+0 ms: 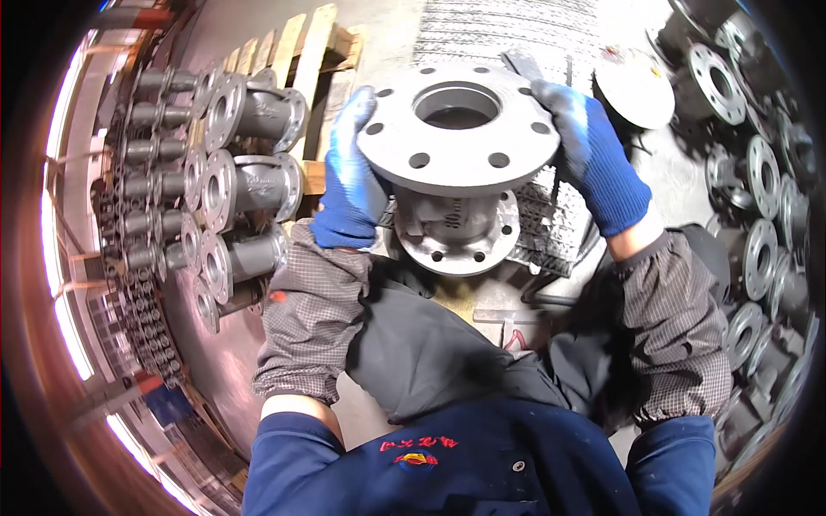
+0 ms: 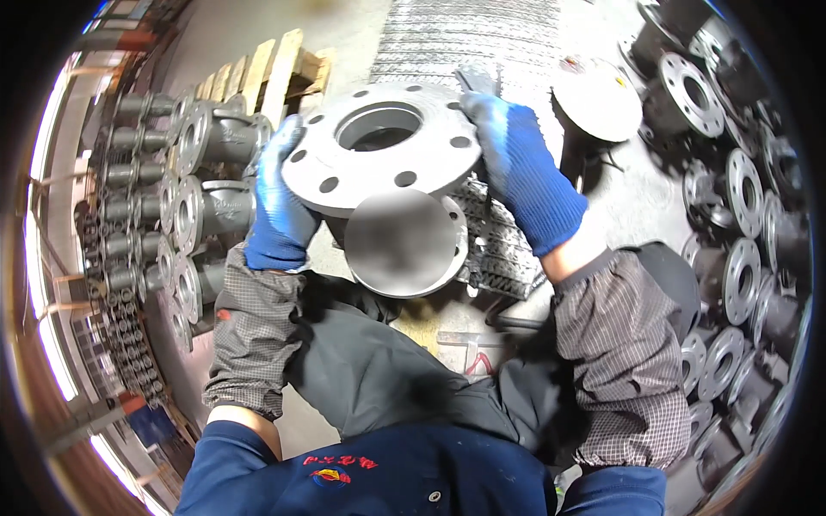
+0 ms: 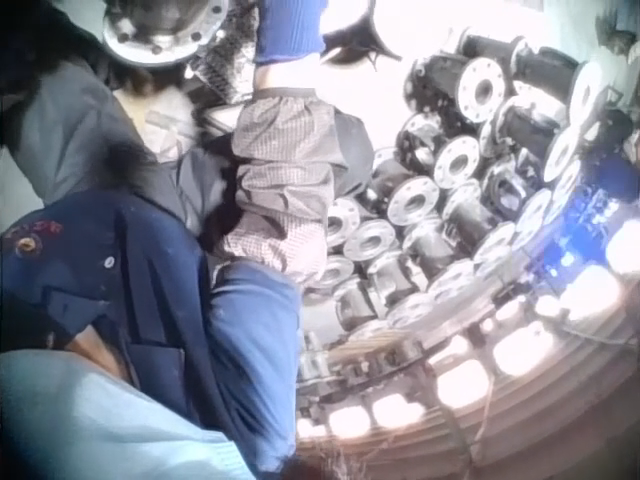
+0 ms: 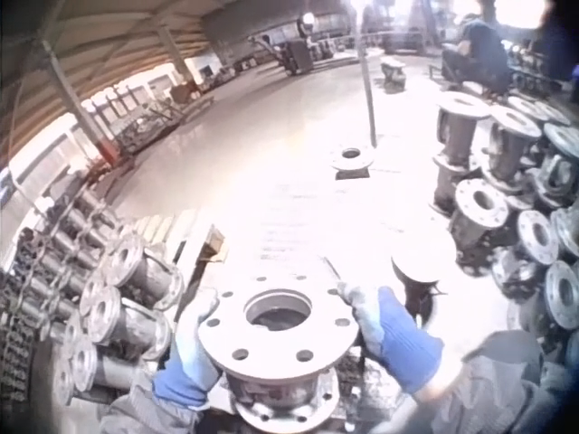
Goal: The person uses a small tool to scrape the inner surfaces and flange holes of several metal pipe components while sitting on a fabrication floor, rotating the pieces to reach different areas before setting them aside on a pallet.
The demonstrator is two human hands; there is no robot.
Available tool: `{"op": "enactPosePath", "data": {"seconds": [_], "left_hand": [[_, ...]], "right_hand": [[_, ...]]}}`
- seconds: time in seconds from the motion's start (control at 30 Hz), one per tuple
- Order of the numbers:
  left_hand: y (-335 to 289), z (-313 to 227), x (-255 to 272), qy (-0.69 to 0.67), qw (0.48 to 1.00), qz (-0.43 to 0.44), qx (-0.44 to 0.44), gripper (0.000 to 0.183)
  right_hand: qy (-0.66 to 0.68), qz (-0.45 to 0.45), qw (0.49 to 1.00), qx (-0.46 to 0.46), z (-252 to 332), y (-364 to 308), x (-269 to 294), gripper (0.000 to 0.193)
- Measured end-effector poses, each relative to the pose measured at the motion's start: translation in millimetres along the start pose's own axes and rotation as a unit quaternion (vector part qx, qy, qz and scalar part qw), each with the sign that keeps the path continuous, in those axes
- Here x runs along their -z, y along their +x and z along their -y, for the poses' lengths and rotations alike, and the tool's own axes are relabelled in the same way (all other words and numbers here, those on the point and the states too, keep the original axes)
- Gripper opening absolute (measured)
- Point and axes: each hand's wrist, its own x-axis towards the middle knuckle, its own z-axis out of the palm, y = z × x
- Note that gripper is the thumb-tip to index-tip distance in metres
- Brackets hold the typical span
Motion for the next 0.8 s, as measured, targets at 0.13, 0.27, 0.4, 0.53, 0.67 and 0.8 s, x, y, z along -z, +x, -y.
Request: {"op": "enactPosePath", "data": {"seconds": [0.13, 0.27, 0.4, 0.53, 0.67, 0.8], "left_hand": [[-6, 9, 10, 0.037, 0.999, 0.018, -0.035, 0.041], [-39, 4, 4, 0.046, 0.999, 0.009, 0.022, 0.041], [-58, 22, 34, -0.065, 0.996, -0.023, 0.049, 0.038], [-55, -3, 59, -0.039, 0.999, -0.037, 0.0, 0.043], [-32, -41, 97, -0.007, 0.993, -0.026, -0.118, 0.053], [-29, -77, 179, 0.058, 0.943, -0.143, -0.295, 0.046]], "right_hand": [[0.166, 0.054, 0.979, -0.101, 12, -11, 1, 0.042], [0.265, 0.031, 0.951, -0.157, 37, -43, -1, 0.036], [-0.126, 0.087, 0.988, 0.007, 61, -49, -1, 0.024], [-0.033, 0.07, 0.997, -0.002, 94, -20, -30, 0.031], [0.05, 0.061, 0.996, -0.04, 157, 41, -69, 0.037], [0.171, 0.151, 0.969, 0.098, 225, 117, -133, 0.039]]}}
